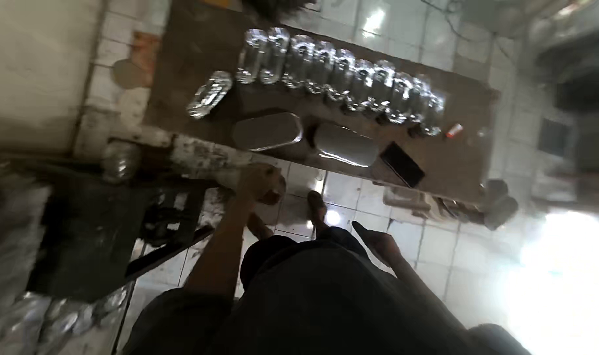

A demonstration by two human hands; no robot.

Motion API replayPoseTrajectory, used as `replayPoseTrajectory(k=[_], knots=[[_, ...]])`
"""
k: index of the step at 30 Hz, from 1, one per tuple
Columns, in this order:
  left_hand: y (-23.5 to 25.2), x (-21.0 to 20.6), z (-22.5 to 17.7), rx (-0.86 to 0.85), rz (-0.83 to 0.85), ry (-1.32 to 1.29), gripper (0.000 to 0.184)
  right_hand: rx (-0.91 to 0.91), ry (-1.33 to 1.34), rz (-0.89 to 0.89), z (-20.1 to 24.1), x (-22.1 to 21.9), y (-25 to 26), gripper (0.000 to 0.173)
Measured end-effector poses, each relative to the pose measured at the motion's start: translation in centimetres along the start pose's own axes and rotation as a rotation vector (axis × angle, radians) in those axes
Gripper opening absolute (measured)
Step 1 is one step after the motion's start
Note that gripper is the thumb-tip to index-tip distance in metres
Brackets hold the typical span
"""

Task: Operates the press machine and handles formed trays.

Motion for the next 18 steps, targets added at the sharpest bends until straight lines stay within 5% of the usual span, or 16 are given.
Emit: replayPoseTrajectory(k=[2, 7, 10, 15, 18], knots=[[-3.9, 8.8, 3.5, 0.095, -0.176, -0.166, 0.035, 0.076, -0.053, 0.018, 2.6, -0.4, 0.9, 0.031], [-13.7, 27.7, 13.8, 0.187, -0.914, -0.68, 0.038, 0.183, -0.241, 0.037, 5.2, -2.7, 1.9, 0.032], [-15.2, 35.0, 19.7, 0.2, -1.034, -0.822, 0.027, 0.053, -0.219, 0.09, 12.1, -2.4, -3.6, 0.028], [-16.2, 35.8, 22.5, 0.13, -1.023, -0.651, 0.048, -0.313, -0.172, 0.134, 31.2, -2.3, -17.4, 0.026], [-18.8, 29.3, 29.6, 0.46, -0.925, -0.569, 0.072, 0.361, -0.209, -0.231, 39.5, -3.5, -20.8, 0.021]])
Point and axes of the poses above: each hand's wrist, its own y-axis towards the middle knuckle, its own x-axis out of the back of the hand, z = x × y, the point moved 9 cm from there along y, towards the middle knuckle, and after that the axes turned 1 degree about y, right-handed, at the moved point
